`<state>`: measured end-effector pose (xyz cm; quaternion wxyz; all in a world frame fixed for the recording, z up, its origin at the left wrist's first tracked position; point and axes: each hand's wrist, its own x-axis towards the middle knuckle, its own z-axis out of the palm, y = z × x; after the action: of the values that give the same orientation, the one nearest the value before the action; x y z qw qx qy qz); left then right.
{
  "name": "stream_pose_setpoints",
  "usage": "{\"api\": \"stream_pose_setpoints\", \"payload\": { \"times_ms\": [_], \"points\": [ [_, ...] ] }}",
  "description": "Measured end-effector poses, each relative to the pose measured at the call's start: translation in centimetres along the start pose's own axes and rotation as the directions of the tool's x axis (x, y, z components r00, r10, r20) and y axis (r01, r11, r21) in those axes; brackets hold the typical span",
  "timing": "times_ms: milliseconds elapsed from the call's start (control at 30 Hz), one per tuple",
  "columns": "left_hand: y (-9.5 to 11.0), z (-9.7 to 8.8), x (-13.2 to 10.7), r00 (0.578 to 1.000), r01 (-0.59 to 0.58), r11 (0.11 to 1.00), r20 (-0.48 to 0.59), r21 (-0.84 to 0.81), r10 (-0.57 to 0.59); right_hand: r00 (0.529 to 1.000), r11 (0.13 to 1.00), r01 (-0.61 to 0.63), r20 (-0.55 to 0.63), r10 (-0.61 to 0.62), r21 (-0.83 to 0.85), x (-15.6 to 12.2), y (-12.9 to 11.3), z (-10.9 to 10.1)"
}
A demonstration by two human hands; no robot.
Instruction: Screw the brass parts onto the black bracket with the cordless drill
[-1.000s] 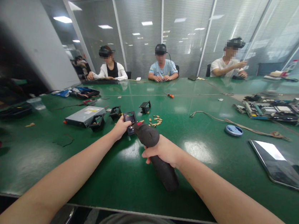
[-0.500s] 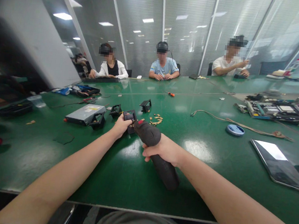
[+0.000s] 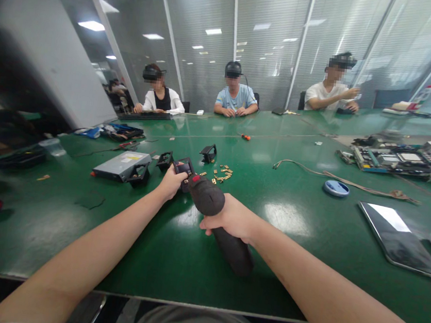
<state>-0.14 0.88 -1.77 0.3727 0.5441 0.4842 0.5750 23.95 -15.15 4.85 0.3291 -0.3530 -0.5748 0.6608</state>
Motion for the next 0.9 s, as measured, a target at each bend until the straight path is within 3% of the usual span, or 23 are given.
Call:
{"api": "stream_pose_setpoints", "payload": {
  "times_ms": [367,467,600,667,767,833,900],
  "points": [
    [-0.3,-1.9,1.6,0.994,-0.026,0.994,-0.102,0.106,0.037,0.987,0.988,0.129,0.110,-0.119,-0.087,-0.3,-0.3,-0.8],
    [-0.4,-2.6,1.8,0.991,-0.039,0.988,-0.123,0.151,0.058,0.990,0.989,0.133,0.052,-0.130,-0.068,-0.4,-0.7,-0.7],
    [0.3,-2.9,1.5,0.984,-0.140,0.934,-0.057,0.327,0.168,0.991,0.992,0.117,-0.066,-0.115,0.036,-0.2,-1.0,-0.7],
    [0.6,-2.6,1.4,0.979,-0.172,0.929,-0.047,0.327,0.198,0.987,0.991,0.103,-0.130,-0.092,0.083,0.0,-0.9,-0.9],
    [0.7,-1.8,1.4,0.992,-0.078,0.980,-0.085,0.181,0.095,0.977,0.986,0.104,-0.200,-0.077,0.129,0.4,-0.8,-1.7],
    [0.7,-1.4,1.3,0.994,0.093,0.994,-0.066,0.065,-0.089,0.970,0.983,0.123,-0.225,-0.090,0.137,0.6,-0.8,-2.3],
    [0.6,-1.1,1.3,0.964,0.266,0.964,-0.019,-0.024,-0.266,0.967,0.982,0.136,-0.235,-0.102,0.133,0.8,-0.8,-2.8]
  ]
}}
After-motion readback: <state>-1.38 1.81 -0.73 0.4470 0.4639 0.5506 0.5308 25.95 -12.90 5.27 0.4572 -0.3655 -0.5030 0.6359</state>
